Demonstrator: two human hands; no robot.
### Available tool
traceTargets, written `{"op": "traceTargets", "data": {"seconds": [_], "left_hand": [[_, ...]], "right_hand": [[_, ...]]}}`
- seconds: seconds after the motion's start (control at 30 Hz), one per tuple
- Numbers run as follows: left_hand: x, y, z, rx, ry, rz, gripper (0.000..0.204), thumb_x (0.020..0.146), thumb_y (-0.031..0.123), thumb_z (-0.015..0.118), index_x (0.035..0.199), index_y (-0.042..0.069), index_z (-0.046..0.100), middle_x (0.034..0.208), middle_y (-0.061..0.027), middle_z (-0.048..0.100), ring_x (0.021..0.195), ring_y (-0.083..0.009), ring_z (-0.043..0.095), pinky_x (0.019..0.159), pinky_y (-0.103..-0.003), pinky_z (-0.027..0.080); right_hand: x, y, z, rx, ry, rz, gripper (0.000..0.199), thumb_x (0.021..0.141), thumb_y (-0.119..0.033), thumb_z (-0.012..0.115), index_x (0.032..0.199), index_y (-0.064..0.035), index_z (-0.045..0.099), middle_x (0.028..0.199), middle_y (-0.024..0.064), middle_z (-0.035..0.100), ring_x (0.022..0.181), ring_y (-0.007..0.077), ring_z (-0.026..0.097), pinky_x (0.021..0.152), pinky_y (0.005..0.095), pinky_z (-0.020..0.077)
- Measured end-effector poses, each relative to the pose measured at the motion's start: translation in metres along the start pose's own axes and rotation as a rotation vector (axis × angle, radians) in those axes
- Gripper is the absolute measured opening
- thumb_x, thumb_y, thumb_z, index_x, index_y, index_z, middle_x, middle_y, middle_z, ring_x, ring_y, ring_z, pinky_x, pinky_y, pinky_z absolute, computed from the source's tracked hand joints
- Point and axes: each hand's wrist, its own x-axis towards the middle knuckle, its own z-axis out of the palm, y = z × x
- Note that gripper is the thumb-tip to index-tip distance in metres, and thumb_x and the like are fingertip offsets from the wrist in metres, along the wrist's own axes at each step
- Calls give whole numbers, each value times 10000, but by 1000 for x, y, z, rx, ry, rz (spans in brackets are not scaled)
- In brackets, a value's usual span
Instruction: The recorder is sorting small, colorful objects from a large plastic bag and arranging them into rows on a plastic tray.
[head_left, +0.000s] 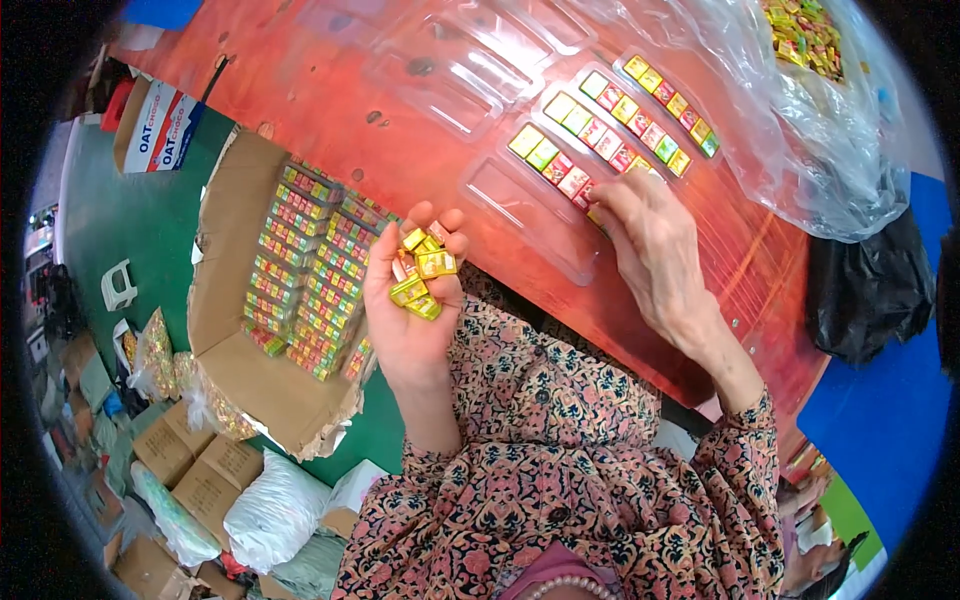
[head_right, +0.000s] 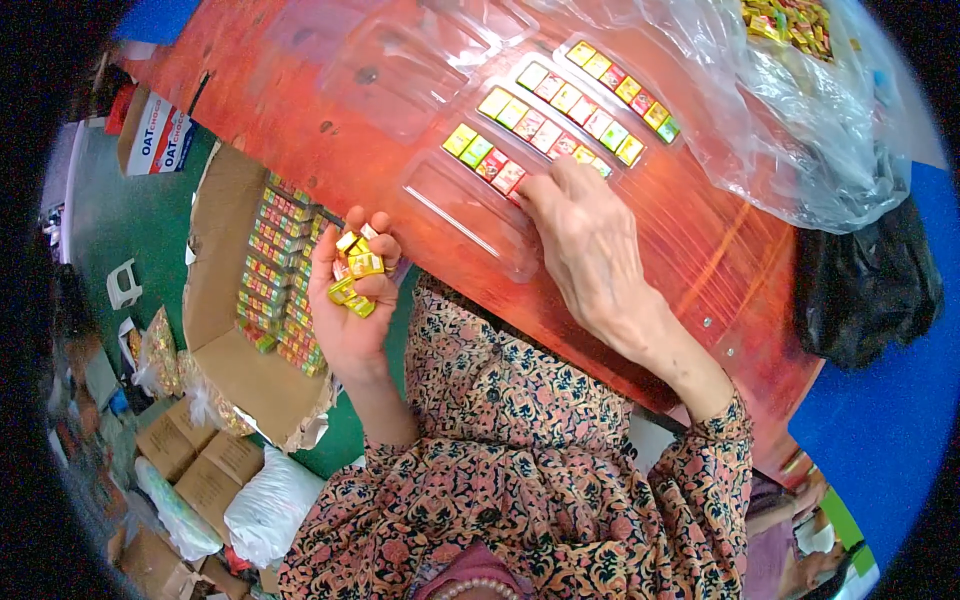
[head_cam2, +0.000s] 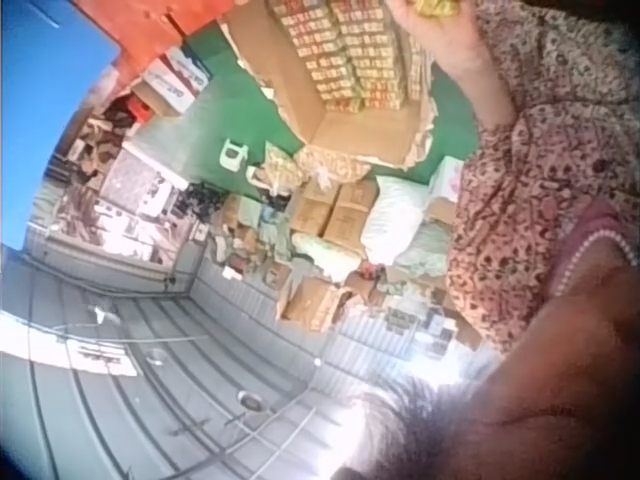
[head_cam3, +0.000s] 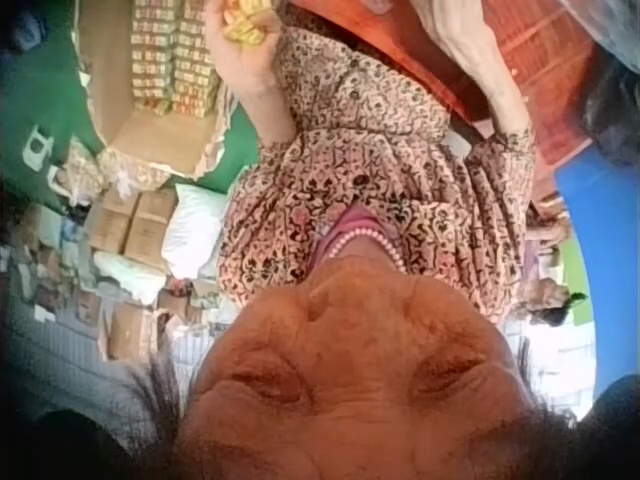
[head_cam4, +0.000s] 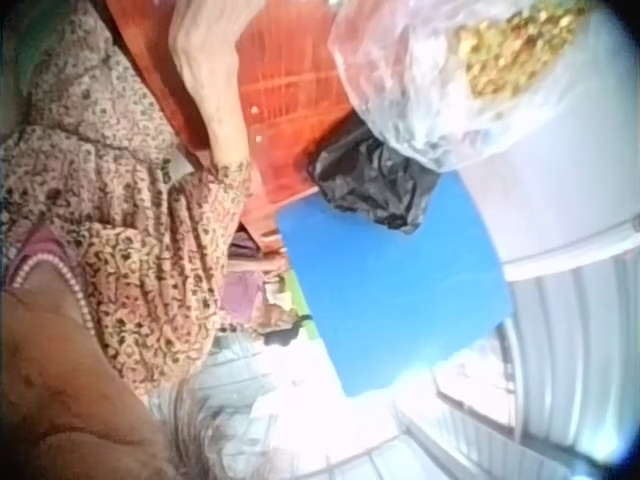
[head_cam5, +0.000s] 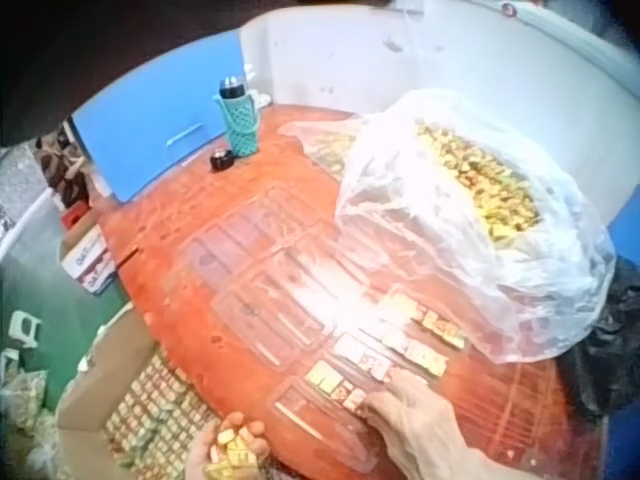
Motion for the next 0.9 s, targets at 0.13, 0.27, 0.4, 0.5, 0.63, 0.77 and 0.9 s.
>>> {"op": "traceTargets", "data": {"seconds": [0.13, 0.27, 0.4, 0.5, 0.63, 0.77, 0.9], "left_hand": [[2, -6, -1, -10, -42, -41, 349, 929, 254, 411, 1166, 6, 475, 1137, -219, 476, 939, -244, 499, 476, -221, 454], [3, -15, 0, -38, -87, -84, 422, 946, 303, 344, 1197, -19, 450, 1197, -275, 464, 1004, -340, 556, 528, -308, 537], [4, -31, 2, 46, -93, -159, 455, 938, 345, 356, 1245, 16, 418, 1233, -244, 439, 1066, -326, 508, 557, -299, 542], [5, -38, 2, 75, -98, -208, 485, 939, 369, 337, 1268, 17, 399, 1256, -241, 425, 1092, -358, 501, 579, -325, 547], [1, -50, 1, 143, -23, -200, 432, 925, 374, 377, 1137, 20, 501, 1073, -177, 552, 881, -291, 596, 498, -339, 554], [-5, -59, -3, 216, 20, -168, 346, 910, 374, 427, 953, 67, 580, 793, -64, 635, 643, -193, 627, 409, -307, 517], [-11, -61, -6, 257, 79, -146, 335, 914, 376, 421, 936, 79, 577, 785, -65, 631, 628, -191, 619, 407, -277, 492]], "right_hand": [[-12, 7, 12, -81, 65, -43, 135, 756, 1, 586, 888, -9, 561, 835, 128, 538, 777, 295, 553, 640, 353, 465], [-5, 12, 19, -72, 107, -87, 138, 753, -4, 596, 885, -5, 558, 809, 121, 524, 754, 281, 554, 634, 346, 461], [-3, 0, 7, 126, 165, -33, 107, 766, -1, 604, 870, 4, 579, 760, 113, 535, 666, 236, 550, 593, 331, 445], [2, -14, -3, 349, 152, -49, 121, 769, 3, 605, 890, 4, 606, 767, 97, 554, 673, 192, 561, 583, 311, 446], [5, -24, -1, 514, -14, -144, 139, 749, -52, 626, 876, 6, 613, 773, 92, 536, 690, 218, 545, 588, 320, 437], [1, -30, 9, 407, -193, -261, 101, 735, -123, 599, 764, -29, 619, 767, 91, 507, 798, 262, 484, 707, 357, 412], [-7, -32, 11, 435, -206, -234, 94, 737, -108, 596, 771, -21, 612, 774, 100, 528, 788, 271, 499, 706, 365, 416]]}}
